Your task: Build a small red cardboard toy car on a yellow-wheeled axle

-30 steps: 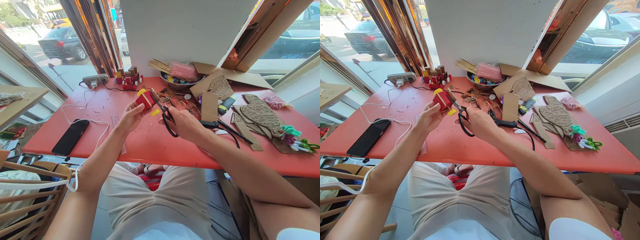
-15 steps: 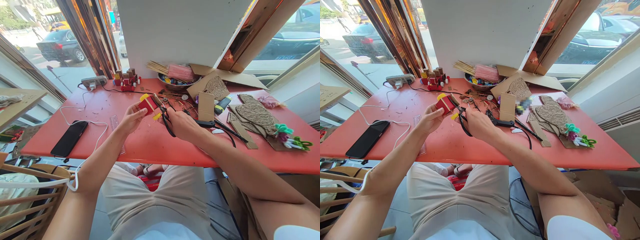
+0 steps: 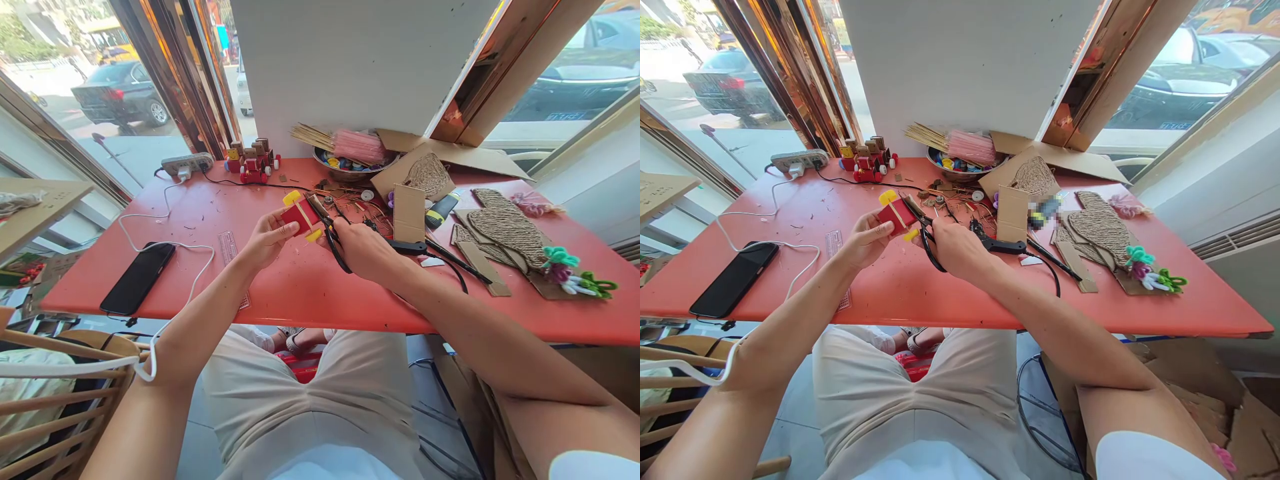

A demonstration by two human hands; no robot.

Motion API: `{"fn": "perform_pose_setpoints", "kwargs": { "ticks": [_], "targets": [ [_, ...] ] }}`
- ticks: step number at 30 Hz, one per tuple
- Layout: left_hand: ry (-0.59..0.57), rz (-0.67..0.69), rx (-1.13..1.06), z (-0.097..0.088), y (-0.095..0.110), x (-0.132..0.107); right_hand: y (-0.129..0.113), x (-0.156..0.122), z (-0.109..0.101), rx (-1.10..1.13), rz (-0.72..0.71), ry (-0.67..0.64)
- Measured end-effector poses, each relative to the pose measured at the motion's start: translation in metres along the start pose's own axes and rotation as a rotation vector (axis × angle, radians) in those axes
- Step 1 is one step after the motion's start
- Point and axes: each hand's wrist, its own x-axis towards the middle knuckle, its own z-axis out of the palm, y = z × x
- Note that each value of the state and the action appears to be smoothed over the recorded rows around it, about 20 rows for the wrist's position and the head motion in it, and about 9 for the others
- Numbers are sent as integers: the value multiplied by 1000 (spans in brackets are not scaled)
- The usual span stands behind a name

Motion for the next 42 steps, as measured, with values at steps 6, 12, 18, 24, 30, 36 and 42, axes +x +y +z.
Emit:
{"fn": "perform_pose_setpoints", "kwargs": {
  "ticks": [6,12,18,24,30,36,42],
  "targets": [
    [1,-21,-3,1,-1,0,3,4,6,4,19,14],
    [14,-32,-7,1,-1,1,20,16,24,394,-8,127],
    [20,0,-5,-1,1,-1,34,15,33,580,-49,116],
    [-14,-8,-37,1,4,-2,21,1,24,224,-58,126],
    [74,-16,-28,-13,4,5,9,3,9,81,91,65],
    [142,80,313,-46,11,20,8,-11,26,-128,55,-94],
    [193,141,981,-64,15,27,10,-29,27,-202,80,-128]
  ]
}}
